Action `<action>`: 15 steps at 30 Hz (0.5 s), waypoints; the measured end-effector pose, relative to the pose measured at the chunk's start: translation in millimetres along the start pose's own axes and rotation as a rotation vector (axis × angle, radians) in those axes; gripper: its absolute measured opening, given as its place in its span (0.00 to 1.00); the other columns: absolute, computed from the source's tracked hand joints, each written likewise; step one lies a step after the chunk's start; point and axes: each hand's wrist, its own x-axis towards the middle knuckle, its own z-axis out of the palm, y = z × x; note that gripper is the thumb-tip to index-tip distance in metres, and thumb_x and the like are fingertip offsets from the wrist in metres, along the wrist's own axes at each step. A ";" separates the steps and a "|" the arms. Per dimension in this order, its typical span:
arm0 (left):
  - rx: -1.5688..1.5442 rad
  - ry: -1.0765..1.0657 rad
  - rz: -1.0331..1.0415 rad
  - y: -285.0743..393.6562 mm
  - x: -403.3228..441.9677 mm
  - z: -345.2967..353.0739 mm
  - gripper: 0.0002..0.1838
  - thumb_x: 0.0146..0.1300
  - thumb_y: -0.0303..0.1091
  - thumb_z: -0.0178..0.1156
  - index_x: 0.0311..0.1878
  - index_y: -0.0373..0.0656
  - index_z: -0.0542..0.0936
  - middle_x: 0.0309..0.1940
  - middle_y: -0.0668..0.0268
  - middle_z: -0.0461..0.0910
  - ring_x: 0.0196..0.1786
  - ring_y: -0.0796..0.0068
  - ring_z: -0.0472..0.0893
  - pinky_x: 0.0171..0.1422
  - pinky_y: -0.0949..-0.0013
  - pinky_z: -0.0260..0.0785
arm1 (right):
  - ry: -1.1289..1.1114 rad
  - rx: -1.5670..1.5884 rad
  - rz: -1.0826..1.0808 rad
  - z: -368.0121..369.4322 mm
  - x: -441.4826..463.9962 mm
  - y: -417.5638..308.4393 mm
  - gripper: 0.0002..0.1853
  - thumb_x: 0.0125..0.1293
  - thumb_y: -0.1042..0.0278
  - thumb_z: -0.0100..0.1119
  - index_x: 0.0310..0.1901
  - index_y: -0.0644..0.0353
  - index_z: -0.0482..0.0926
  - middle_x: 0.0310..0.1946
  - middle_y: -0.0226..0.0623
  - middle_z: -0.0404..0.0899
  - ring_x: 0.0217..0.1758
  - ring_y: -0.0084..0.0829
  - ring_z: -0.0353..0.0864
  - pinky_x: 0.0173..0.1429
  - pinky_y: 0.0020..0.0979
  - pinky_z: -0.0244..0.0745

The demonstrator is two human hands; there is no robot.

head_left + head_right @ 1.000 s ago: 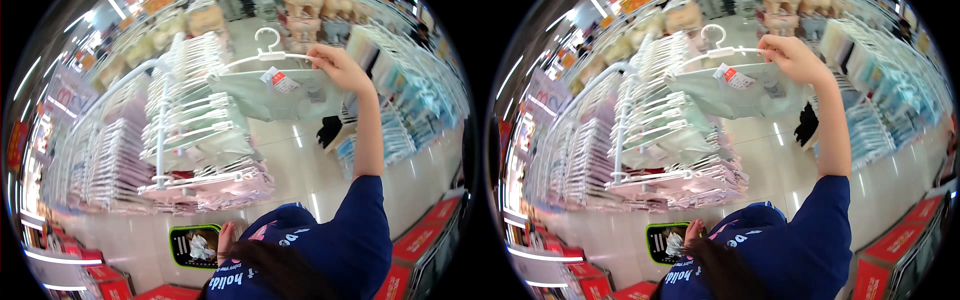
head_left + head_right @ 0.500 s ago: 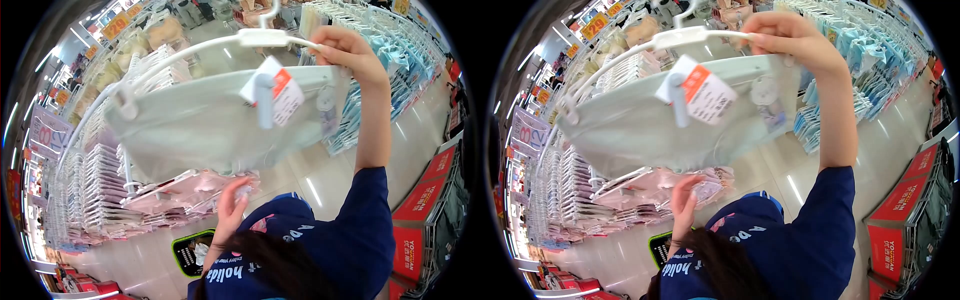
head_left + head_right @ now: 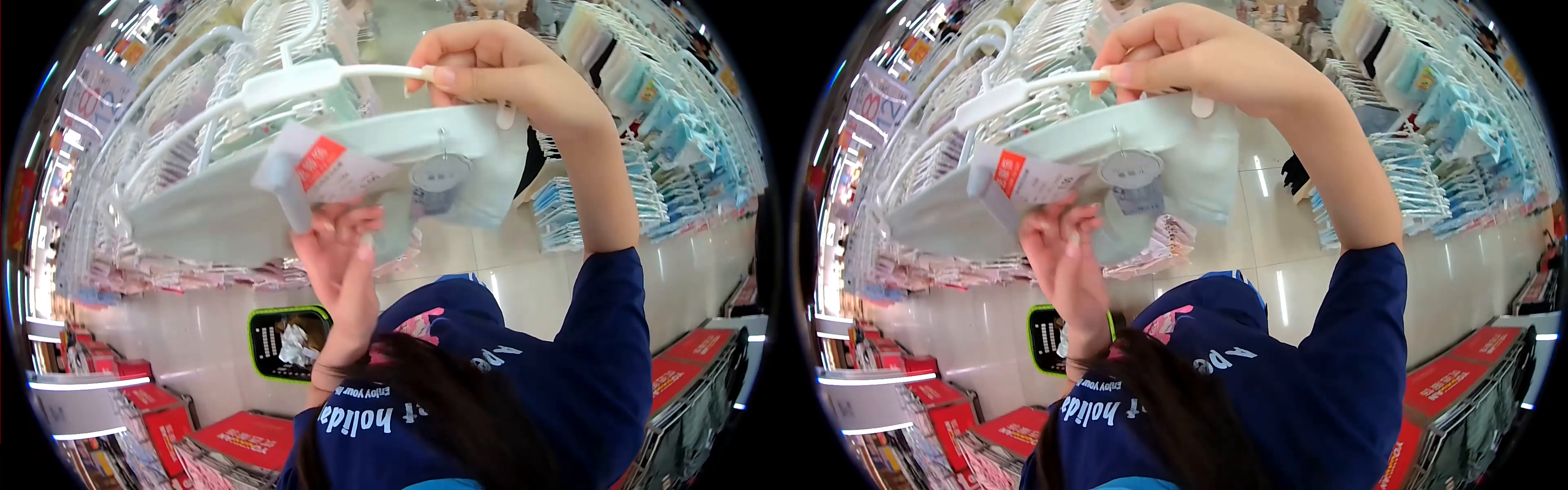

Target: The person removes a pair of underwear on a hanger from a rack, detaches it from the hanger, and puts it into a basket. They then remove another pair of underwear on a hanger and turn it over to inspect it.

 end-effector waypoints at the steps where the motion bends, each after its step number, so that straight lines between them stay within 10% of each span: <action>1: 0.036 -0.018 -0.020 1.8 3.4 -3.3 0.28 0.52 0.25 0.52 0.57 0.35 0.56 0.49 0.54 0.65 0.47 0.67 0.70 0.50 0.68 0.61 | -0.041 0.021 0.036 -3.5 2.5 -1.0 0.11 0.58 0.66 0.50 0.38 0.63 0.75 0.25 0.25 0.73 0.28 0.12 0.69 0.34 0.14 0.61; 10: 0.585 -0.217 0.296 57.0 34.1 1.3 0.26 0.40 0.27 0.51 0.47 0.30 0.70 0.48 0.55 0.69 0.52 0.64 0.68 0.55 0.67 0.57 | -0.291 0.457 0.071 -3.7 47.4 44.2 0.11 0.58 0.73 0.52 0.40 0.69 0.74 0.33 0.32 0.77 0.36 0.17 0.74 0.40 0.16 0.66; 15: 0.988 -0.401 0.468 75.2 53.0 4.2 0.31 0.42 0.19 0.49 0.57 0.35 0.62 0.60 0.46 0.58 0.64 0.56 0.58 0.61 0.61 0.53 | -0.337 0.511 0.054 6.6 62.6 55.5 0.12 0.53 0.78 0.52 0.41 0.67 0.75 0.35 0.33 0.77 0.36 0.19 0.75 0.41 0.19 0.68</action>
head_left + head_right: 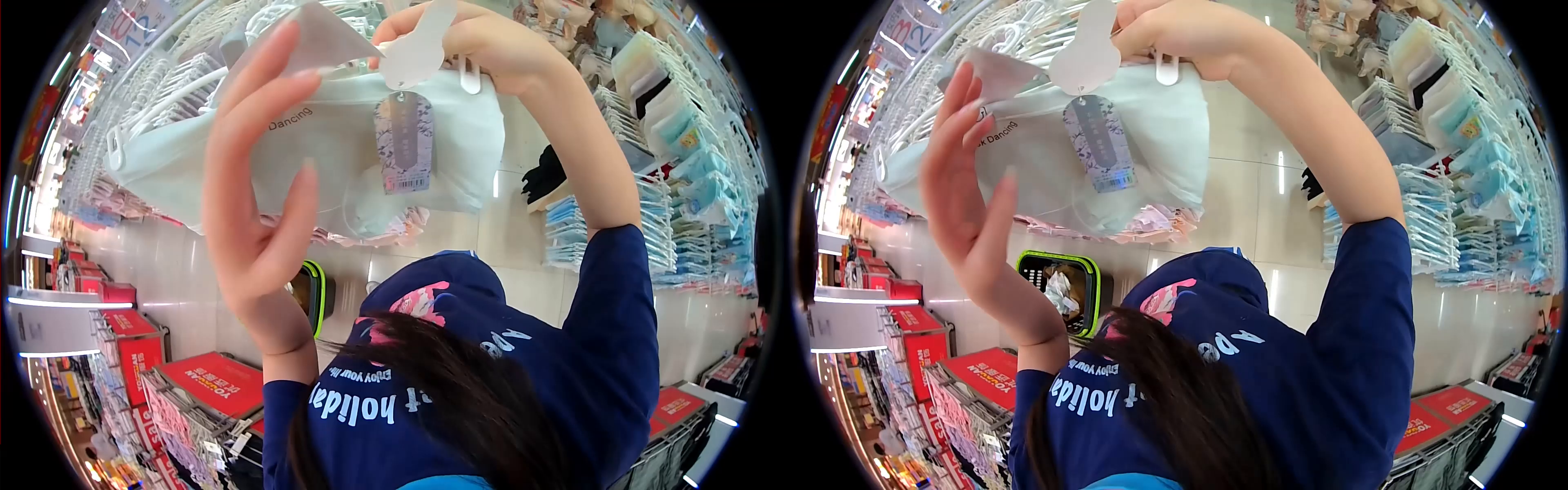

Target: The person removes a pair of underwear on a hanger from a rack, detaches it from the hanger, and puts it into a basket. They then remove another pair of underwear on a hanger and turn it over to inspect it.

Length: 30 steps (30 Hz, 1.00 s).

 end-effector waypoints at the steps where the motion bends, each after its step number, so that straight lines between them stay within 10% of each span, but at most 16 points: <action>1: 0.036 -0.036 0.023 -5.3 1.1 -0.2 0.31 0.43 0.18 0.49 0.57 0.37 0.61 0.61 0.48 0.58 0.64 0.57 0.58 0.62 0.61 0.52 | -0.047 0.038 0.004 -2.2 4.7 5.5 0.12 0.52 0.78 0.51 0.41 0.67 0.75 0.35 0.33 0.77 0.36 0.20 0.75 0.41 0.19 0.68; 9: 0.406 0.108 0.167 -30.2 -11.3 30.5 0.34 0.38 0.13 0.54 0.55 0.45 0.67 0.59 0.54 0.62 0.61 0.51 0.62 0.61 0.59 0.56 | 0.088 -0.108 0.016 -10.5 11.8 19.7 0.13 0.52 0.74 0.48 0.41 0.63 0.74 0.33 0.27 0.75 0.36 0.14 0.72 0.40 0.15 0.65; 14: 0.944 0.126 0.153 -30.3 -11.1 53.1 0.22 0.45 0.31 0.60 0.46 0.67 0.77 0.56 0.64 0.66 0.57 0.62 0.67 0.56 0.61 0.61 | -0.070 -0.126 0.002 -17.6 9.8 17.6 0.18 0.46 0.78 0.45 0.43 0.64 0.71 0.36 0.28 0.74 0.39 0.15 0.72 0.43 0.17 0.65; 22: 0.559 0.423 0.264 -27.9 -13.4 96.5 0.12 0.39 0.32 0.67 0.31 0.58 0.83 0.47 0.69 0.69 0.48 0.67 0.70 0.53 0.68 0.61 | -0.093 -0.201 -0.033 -23.8 -21.5 10.9 0.11 0.57 0.70 0.50 0.41 0.64 0.71 0.29 0.26 0.72 0.35 0.14 0.69 0.39 0.17 0.63; 30: 0.334 -0.145 0.136 -31.1 -77.8 121.1 0.14 0.48 0.29 0.55 0.40 0.52 0.79 0.46 0.69 0.72 0.44 0.73 0.73 0.49 0.70 0.66 | 0.465 -0.805 -0.100 -89.1 -117.7 -75.3 0.09 0.62 0.72 0.45 0.43 0.65 0.71 0.29 0.26 0.70 0.32 0.14 0.67 0.37 0.16 0.61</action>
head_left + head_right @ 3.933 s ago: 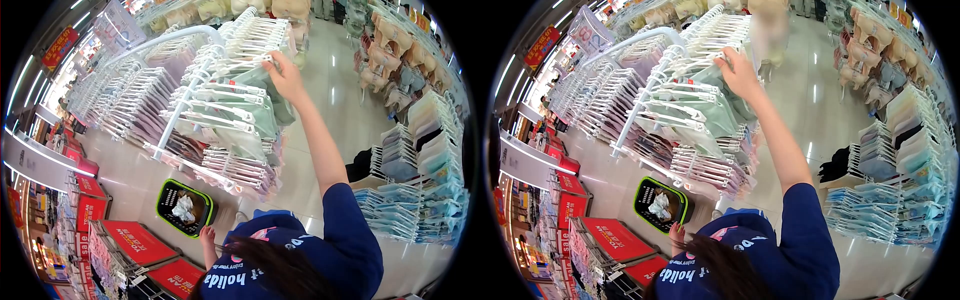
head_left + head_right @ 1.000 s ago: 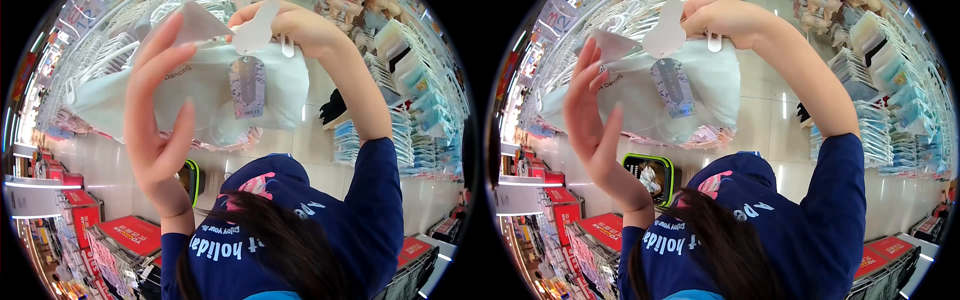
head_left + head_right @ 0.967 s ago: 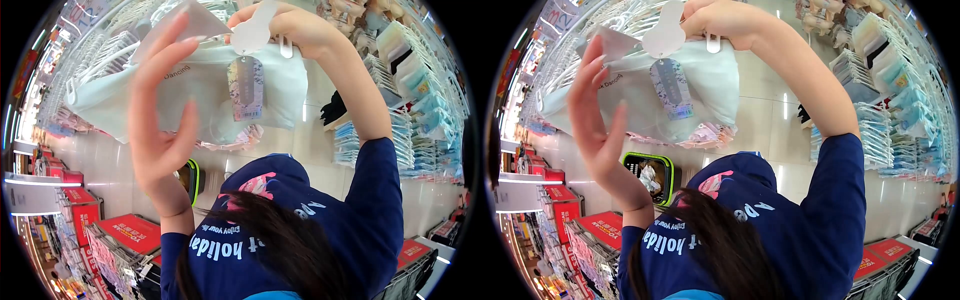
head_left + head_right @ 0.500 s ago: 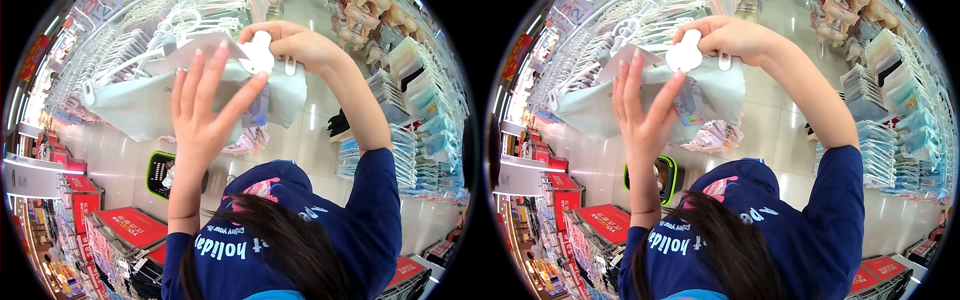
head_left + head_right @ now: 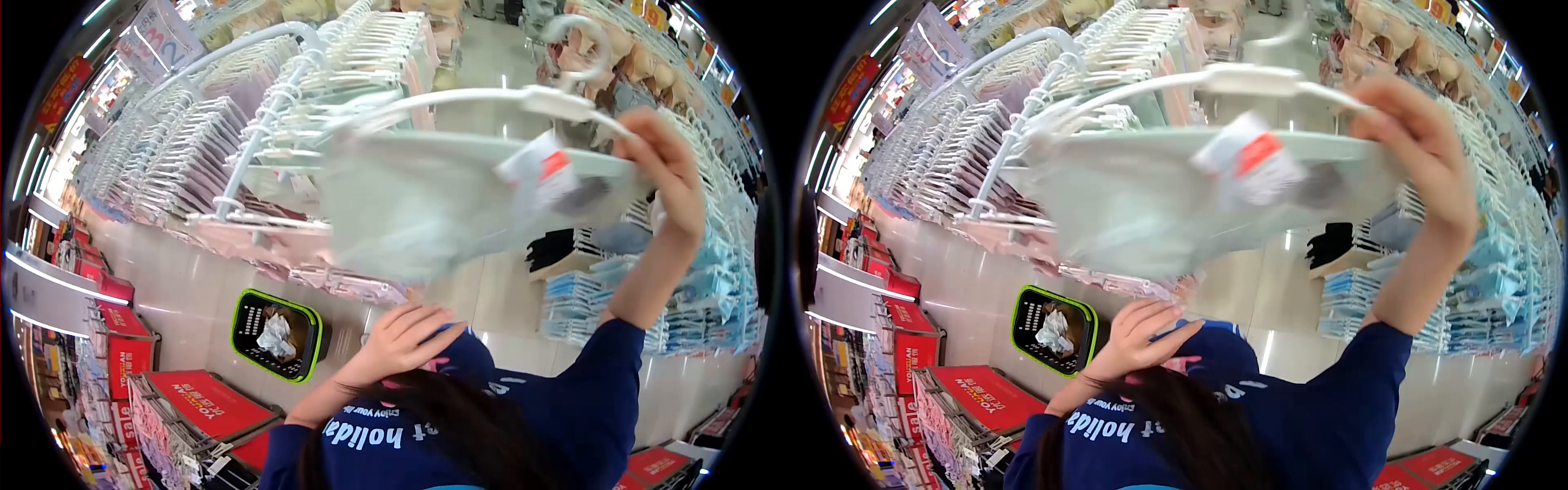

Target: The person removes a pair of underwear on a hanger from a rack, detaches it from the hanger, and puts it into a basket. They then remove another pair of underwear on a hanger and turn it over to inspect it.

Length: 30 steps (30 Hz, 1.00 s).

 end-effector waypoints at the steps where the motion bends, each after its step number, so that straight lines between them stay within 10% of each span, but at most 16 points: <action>1: -0.023 -0.079 -0.085 -3.6 -9.0 1.9 0.15 0.47 0.29 0.55 0.42 0.51 0.78 0.46 0.67 0.72 0.44 0.72 0.74 0.48 0.70 0.67 | 0.125 -0.082 -0.004 -14.5 -2.9 7.2 0.10 0.63 0.71 0.45 0.44 0.65 0.70 0.29 0.26 0.70 0.33 0.14 0.67 0.38 0.15 0.60; 17: 0.039 -0.429 -0.816 -19.2 -117.2 11.7 0.22 0.51 0.33 0.56 0.52 0.50 0.70 0.45 0.66 0.72 0.39 0.64 0.74 0.43 0.66 0.66 | 0.130 -0.134 -0.010 -30.3 98.2 75.6 0.10 0.62 0.72 0.46 0.45 0.61 0.72 0.28 0.23 0.70 0.34 0.14 0.66 0.41 0.16 0.60; 30: 0.017 -0.494 -0.887 -37.4 -141.3 8.6 0.22 0.51 0.35 0.57 0.52 0.50 0.69 0.41 0.67 0.72 0.37 0.64 0.75 0.40 0.65 0.67 | 0.165 -0.223 0.041 -57.0 95.4 58.4 0.10 0.61 0.72 0.49 0.44 0.61 0.72 0.29 0.26 0.72 0.33 0.16 0.68 0.39 0.19 0.63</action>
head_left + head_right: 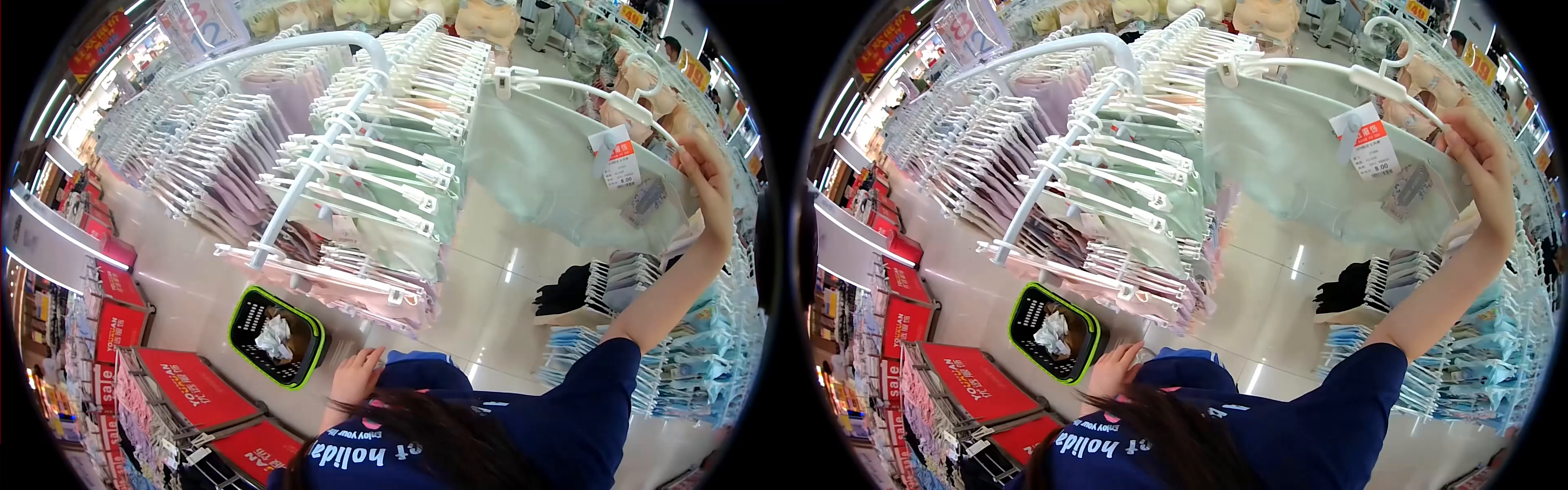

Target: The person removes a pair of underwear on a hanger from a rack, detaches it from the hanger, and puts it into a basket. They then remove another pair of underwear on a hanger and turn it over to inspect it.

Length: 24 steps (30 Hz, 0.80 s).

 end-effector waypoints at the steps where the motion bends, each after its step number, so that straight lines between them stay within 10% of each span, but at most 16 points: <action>1: -0.003 0.001 0.014 -1.0 2.1 -0.4 0.22 0.51 0.35 0.57 0.52 0.50 0.69 0.40 0.67 0.72 0.37 0.64 0.75 0.40 0.65 0.67 | -0.008 0.011 -0.002 0.2 -0.8 -1.4 0.10 0.61 0.72 0.49 0.44 0.61 0.72 0.29 0.26 0.71 0.33 0.16 0.68 0.39 0.19 0.63; 24: 0.003 0.048 -0.042 -43.4 -20.7 -0.7 0.20 0.52 0.37 0.56 0.51 0.50 0.70 0.37 0.67 0.73 0.37 0.66 0.75 0.40 0.66 0.67 | -0.265 -0.041 -0.273 227.3 89.4 -51.1 0.08 0.60 0.66 0.46 0.37 0.60 0.72 0.24 0.37 0.75 0.27 0.33 0.72 0.33 0.30 0.66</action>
